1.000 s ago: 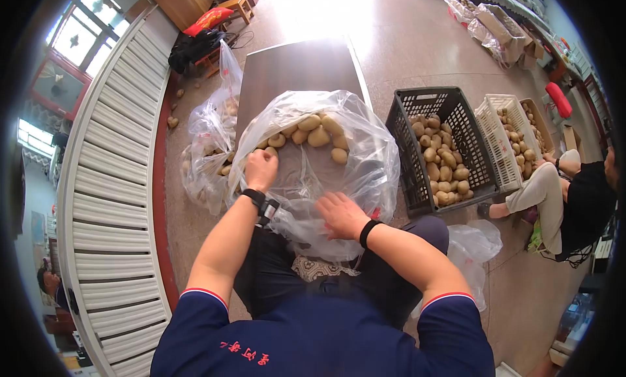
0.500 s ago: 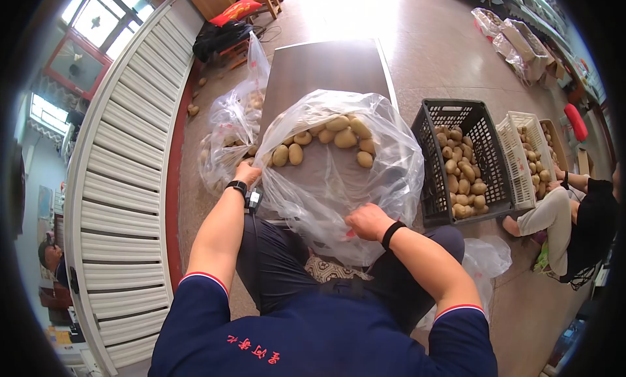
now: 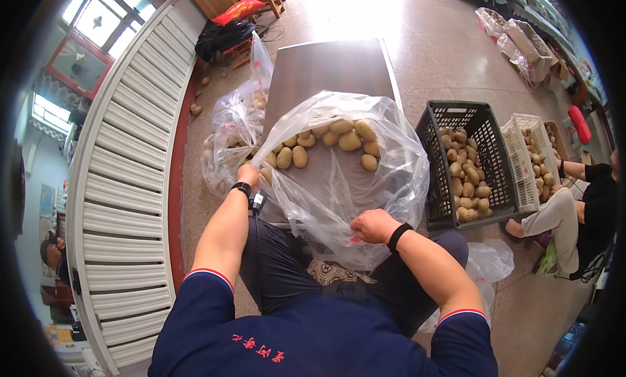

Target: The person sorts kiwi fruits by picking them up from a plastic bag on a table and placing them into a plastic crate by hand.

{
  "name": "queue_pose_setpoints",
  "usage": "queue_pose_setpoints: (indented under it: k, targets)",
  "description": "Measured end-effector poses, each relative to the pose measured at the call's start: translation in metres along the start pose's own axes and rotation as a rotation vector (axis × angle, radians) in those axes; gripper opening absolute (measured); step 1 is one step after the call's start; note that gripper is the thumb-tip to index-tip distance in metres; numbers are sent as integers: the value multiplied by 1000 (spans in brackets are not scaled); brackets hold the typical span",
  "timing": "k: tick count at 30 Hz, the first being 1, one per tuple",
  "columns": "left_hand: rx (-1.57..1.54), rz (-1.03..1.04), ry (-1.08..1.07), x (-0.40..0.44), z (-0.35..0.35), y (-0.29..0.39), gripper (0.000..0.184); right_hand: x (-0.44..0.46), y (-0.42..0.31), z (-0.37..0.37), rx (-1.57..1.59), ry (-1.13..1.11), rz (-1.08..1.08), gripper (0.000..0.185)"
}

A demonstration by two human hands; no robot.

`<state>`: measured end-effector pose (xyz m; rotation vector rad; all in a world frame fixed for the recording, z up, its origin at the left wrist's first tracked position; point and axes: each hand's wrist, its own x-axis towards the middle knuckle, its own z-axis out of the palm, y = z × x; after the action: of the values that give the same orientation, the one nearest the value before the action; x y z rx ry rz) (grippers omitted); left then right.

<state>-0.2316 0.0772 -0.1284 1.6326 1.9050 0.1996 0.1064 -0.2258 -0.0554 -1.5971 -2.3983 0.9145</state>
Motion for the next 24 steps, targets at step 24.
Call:
queue_pose_setpoints:
  k: [24]
  targets:
    - [-1315, 347, -729, -33, -86, 142, 22, -2, -2, 1, -42, -31, -11, 13]
